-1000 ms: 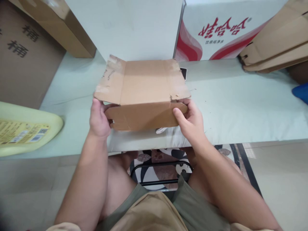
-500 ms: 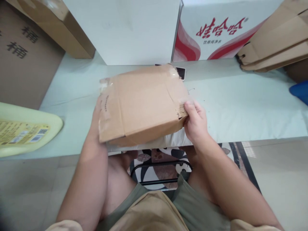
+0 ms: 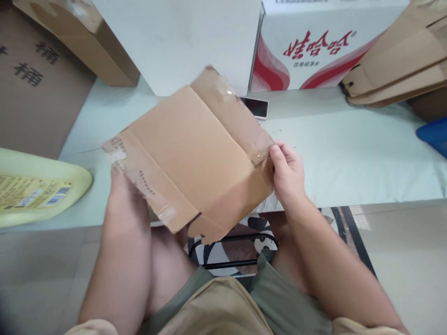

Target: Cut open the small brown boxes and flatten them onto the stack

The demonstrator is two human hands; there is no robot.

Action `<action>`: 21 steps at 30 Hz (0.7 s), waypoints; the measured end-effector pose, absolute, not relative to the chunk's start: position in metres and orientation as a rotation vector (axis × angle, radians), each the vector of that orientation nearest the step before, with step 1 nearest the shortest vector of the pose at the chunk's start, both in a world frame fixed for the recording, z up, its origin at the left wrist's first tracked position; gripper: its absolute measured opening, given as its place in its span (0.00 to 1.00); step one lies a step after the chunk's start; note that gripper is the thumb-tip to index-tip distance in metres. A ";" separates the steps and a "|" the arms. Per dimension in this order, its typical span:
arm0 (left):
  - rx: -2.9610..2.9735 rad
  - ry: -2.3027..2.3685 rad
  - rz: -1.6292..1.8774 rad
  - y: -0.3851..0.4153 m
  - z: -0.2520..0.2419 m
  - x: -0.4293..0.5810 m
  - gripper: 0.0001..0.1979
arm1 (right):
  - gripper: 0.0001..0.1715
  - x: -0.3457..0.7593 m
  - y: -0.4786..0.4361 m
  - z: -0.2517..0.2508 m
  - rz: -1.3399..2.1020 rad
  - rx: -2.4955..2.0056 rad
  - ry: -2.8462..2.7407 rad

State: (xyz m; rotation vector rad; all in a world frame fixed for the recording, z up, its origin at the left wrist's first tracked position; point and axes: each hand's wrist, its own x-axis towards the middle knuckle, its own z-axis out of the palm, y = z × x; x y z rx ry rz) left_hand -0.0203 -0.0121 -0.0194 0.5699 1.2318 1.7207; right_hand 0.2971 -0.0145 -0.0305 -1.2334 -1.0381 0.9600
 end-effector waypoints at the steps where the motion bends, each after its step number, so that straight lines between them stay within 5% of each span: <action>1: 0.561 1.181 1.728 -0.012 -0.016 -0.020 0.17 | 0.20 0.299 -0.013 -0.030 0.916 -1.273 -1.041; 4: 0.584 1.053 1.755 -0.009 -0.011 -0.020 0.21 | 0.18 0.305 -0.007 -0.032 0.783 -1.348 -1.014; 7: 0.594 1.027 1.815 -0.004 -0.012 -0.025 0.21 | 0.26 0.305 -0.004 -0.035 0.805 -1.371 -0.904; 15: 0.516 0.874 1.858 -0.004 -0.009 -0.018 0.17 | 0.33 0.297 -0.017 -0.022 1.719 -1.199 -0.958; 21: 0.217 0.799 1.947 -0.010 0.010 -0.014 0.17 | 0.28 0.304 -0.035 0.007 1.716 -1.071 -0.821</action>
